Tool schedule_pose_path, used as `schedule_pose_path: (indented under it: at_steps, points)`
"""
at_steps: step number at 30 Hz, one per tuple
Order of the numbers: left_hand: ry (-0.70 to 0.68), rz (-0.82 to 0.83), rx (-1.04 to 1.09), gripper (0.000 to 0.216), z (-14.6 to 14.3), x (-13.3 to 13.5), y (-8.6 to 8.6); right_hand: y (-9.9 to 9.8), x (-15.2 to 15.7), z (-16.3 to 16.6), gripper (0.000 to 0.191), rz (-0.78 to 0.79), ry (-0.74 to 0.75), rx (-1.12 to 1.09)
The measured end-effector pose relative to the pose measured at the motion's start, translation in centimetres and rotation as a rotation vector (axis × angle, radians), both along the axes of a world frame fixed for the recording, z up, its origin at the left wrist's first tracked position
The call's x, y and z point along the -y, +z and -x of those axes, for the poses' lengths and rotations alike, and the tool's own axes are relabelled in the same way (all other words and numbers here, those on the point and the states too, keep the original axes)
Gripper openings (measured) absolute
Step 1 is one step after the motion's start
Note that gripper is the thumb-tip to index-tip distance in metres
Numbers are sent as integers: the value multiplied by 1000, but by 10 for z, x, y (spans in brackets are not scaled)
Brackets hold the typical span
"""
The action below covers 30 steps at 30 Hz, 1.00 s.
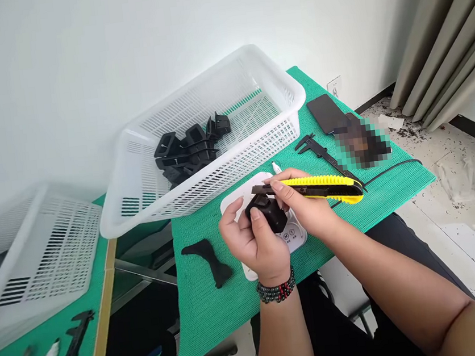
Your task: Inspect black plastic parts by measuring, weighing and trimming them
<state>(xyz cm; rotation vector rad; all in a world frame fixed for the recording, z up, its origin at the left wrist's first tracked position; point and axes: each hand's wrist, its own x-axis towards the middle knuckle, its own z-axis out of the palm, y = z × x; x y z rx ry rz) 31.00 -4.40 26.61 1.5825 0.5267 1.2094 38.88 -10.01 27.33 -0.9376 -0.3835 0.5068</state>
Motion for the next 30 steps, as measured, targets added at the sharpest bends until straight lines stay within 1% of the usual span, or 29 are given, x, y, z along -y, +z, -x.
schedule_pose_path:
  at_steps: [10, 14, 19, 23, 26, 30]
  points:
    - [-21, 14, 2, 28, -2, 3, 6, 0, 1, -1, 29, -5, -26, -5]
    - [-48, 33, 8, 27, -2, 2, 6, 4, 3, -1, 28, -33, 9, -28]
    - [-1, -45, 10, 25, -1, 3, 6, 5, 3, -1, 35, 5, 55, -34]
    - [50, -120, 43, 26, 0, 5, 5, 5, -1, -2, 34, 32, 2, -46]
    - [53, -133, 44, 25, 0, 6, 5, 5, -3, -3, 35, 58, -22, -84]
    - [59, -132, 47, 21, 0, 5, 7, 5, -3, -3, 32, 41, -4, -70]
